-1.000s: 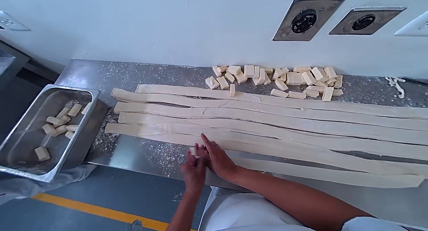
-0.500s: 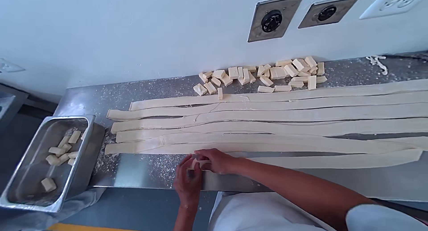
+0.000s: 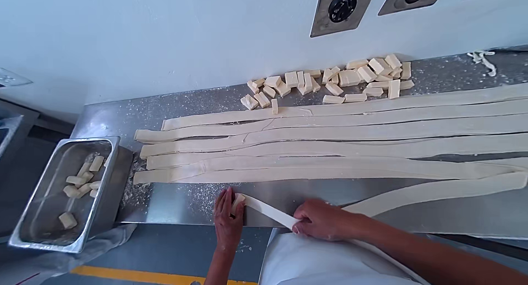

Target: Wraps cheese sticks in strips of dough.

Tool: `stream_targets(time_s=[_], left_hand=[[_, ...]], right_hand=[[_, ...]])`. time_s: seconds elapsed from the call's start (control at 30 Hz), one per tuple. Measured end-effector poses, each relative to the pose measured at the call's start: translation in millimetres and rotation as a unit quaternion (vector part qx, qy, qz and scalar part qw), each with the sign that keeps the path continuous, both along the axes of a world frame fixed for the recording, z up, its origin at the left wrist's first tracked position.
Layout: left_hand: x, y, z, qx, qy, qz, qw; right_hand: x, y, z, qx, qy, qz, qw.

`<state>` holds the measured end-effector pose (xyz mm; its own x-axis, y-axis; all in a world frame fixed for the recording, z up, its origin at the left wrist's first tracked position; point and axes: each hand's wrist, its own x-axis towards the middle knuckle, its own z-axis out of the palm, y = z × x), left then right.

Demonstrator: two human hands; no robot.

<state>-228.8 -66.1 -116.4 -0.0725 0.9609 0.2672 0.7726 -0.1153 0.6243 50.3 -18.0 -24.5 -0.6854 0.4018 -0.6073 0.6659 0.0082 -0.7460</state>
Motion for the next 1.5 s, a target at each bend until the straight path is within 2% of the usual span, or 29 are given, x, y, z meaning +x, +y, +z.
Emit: stream_targets(time_s=[0.1,0.2,0.3,0.37,0.5,0.67,0.77,0.87,1.13,1.23,1.37,1.5], left_hand=[[15.7,-0.5,-8.5,0.024,-0.007,-0.006,1.0],[24.3,8.7,-9.2,0.05,0.01,0.018,0.999],[31.3,4.5,-4.2,0.043,0.053,-0.063,0.996],[28.7,1.6,4.4,0.007,0.029,-0.103,0.994],[16.2,7.4,3.4,-0.005,-0.008,-0.075,0.997],[40.8,15.6,-2.7,0.017,0.011,-0.045,0.999],[52.5,10.7,-2.8,0.028,0.027,-0.114,0.993],[42.6,11.0,2.8,-0.003,-0.004,-0.132,0.991],[56.5,16.9,-8.3,0.025,0.008,-0.106,0.994],[58.4,10.8,-2.5,0.008,0.0,-0.16,0.987],[54.9,9.1,-6.2,-0.003,-0.009,-0.129,0.992],[67.8,13.1,-7.3,0.024,-0.003,-0.118,0.993]], right_hand=[[0.5,-11.8,-9.0,0.004,0.044,-0.01,0.999],[0.2,-13.1,-14.7,0.045,0.073,0.03,0.996],[-1.3,-12.1,-10.5,0.075,0.071,0.048,0.993],[-1.0,-12.0,-9.0,0.079,0.077,0.042,0.993],[-2.4,-18.9,-16.8,0.077,0.112,0.04,0.99],[-11.9,-21.3,-27.1,0.066,0.114,0.095,0.987],[-18.0,-20.9,-29.2,0.066,0.106,0.114,0.986],[-18.3,-22.4,-30.5,0.049,0.126,0.093,0.987],[-10.9,-28.7,-32.8,0.026,0.128,0.043,0.99],[-6.2,-29.9,-34.9,0.035,0.135,0.032,0.99],[-8.0,-33.1,-39.5,0.024,0.14,0.026,0.989],[-6.6,-34.6,-39.5,-0.007,0.129,-0.025,0.991]])
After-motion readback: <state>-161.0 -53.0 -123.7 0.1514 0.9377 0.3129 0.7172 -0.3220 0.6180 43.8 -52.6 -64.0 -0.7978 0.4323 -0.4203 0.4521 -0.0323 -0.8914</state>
